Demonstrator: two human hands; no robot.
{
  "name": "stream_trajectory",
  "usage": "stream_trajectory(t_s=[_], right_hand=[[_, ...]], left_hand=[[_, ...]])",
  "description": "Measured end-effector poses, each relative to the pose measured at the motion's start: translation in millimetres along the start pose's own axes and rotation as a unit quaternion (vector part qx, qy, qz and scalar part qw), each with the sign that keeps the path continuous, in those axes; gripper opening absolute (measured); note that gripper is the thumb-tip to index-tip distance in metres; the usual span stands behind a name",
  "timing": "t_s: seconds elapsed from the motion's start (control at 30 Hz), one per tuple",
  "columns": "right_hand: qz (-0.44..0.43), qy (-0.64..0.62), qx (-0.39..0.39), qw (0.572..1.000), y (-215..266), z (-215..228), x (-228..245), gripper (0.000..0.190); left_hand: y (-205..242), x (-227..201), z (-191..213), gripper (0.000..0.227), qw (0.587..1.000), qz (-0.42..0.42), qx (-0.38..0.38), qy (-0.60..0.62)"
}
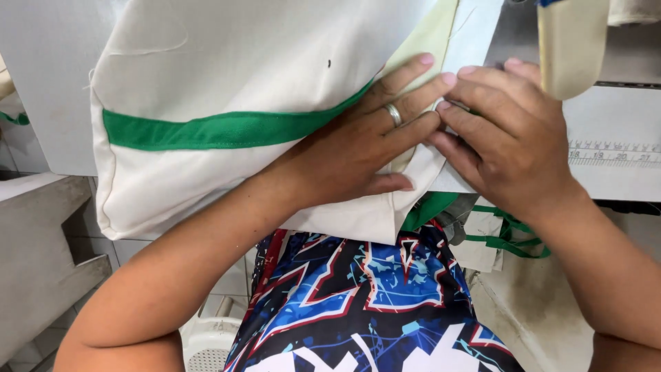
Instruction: Trimming excess threads and fabric from a canvas tote bag using scissors at a sewing station
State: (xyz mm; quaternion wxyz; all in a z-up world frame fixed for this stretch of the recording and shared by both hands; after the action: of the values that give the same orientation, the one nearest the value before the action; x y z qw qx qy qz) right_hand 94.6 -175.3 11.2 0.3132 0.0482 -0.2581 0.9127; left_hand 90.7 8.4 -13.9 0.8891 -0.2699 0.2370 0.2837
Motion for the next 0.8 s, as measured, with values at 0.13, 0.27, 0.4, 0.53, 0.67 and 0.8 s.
stream_trajectory(t_s=[0.13,0.27,0.4,0.53,0.67,0.8], right_hand=[[-0.025,0.001,0.009,1.0,8,-1,-3,0.023],[-0.012,-0.016,0.042,0.999,6,9,-23,0.031],[-0.014,0.091,0.066,0.994,10,3,-50,0.056],[0.041,0.062,0.057,0.996,-5,-2,-43,0.048],[0.064,0.073,0.044,0.994,-1,1,-41,0.045],[0.042,0.093,0.077,0.992,2,-3,-45,0.047]], left_hand=[[7,4,-7,0.092,1.0,0.008,-0.004,-0.001],[6,3,-6,0.087,1.0,-0.004,-0.017,-0.013],[7,2,-5,0.082,1.0,-0.002,-0.01,-0.011],[8,3,-5,0.082,1.0,0.005,-0.002,-0.022],[7,1,-6,0.081,1.0,0.002,-0.008,-0.018],[6,2,-3,0.083,1.0,0.003,-0.018,-0.019]])
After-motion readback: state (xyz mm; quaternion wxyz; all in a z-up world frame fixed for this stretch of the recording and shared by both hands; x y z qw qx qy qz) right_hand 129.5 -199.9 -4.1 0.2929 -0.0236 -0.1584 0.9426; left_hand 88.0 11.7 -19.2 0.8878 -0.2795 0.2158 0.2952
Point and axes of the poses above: each hand's wrist, its own y-axis away from the middle knuckle, its own z-axis out of the back of the hand, x = y × z, the point moved 3 cm from there along -y, towards the middle knuckle, and after that the axes turned 10 degrees about -x, right-handed, at the moved point
